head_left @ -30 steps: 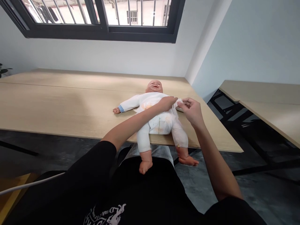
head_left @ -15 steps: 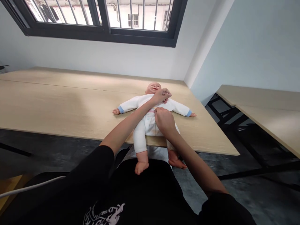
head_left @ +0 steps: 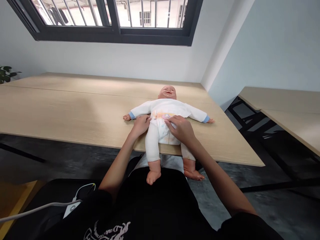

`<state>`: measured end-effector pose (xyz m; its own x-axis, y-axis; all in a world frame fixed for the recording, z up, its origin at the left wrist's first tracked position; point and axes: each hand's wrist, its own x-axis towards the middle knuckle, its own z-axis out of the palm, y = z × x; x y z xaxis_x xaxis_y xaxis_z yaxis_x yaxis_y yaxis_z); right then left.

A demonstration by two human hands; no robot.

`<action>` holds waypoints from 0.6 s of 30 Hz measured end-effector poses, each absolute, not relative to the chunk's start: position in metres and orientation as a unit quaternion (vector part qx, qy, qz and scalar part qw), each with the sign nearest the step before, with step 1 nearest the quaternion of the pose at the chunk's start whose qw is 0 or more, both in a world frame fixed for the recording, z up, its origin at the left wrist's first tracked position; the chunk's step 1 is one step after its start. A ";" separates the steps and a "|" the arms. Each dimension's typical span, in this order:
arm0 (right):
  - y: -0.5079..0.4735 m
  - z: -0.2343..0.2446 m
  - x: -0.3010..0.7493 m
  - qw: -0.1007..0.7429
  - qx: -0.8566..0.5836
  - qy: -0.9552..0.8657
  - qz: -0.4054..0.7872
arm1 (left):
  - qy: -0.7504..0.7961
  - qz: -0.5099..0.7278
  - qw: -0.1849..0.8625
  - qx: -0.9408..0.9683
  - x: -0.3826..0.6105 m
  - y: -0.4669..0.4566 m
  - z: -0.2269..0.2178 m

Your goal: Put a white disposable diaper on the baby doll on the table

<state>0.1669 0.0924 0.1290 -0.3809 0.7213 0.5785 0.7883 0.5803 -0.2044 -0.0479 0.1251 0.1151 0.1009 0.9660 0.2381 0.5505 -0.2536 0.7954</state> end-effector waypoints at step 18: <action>0.095 0.123 0.175 0.420 -0.461 -0.782 0.006 | 0.454 0.374 0.500 0.636 -0.060 0.114 0.113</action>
<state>0.1746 0.0948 0.1226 -0.2230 0.7258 0.6508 0.7160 0.5750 -0.3959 -0.0596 0.1136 0.1126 0.3083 0.9511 0.0215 0.2035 -0.0880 0.9751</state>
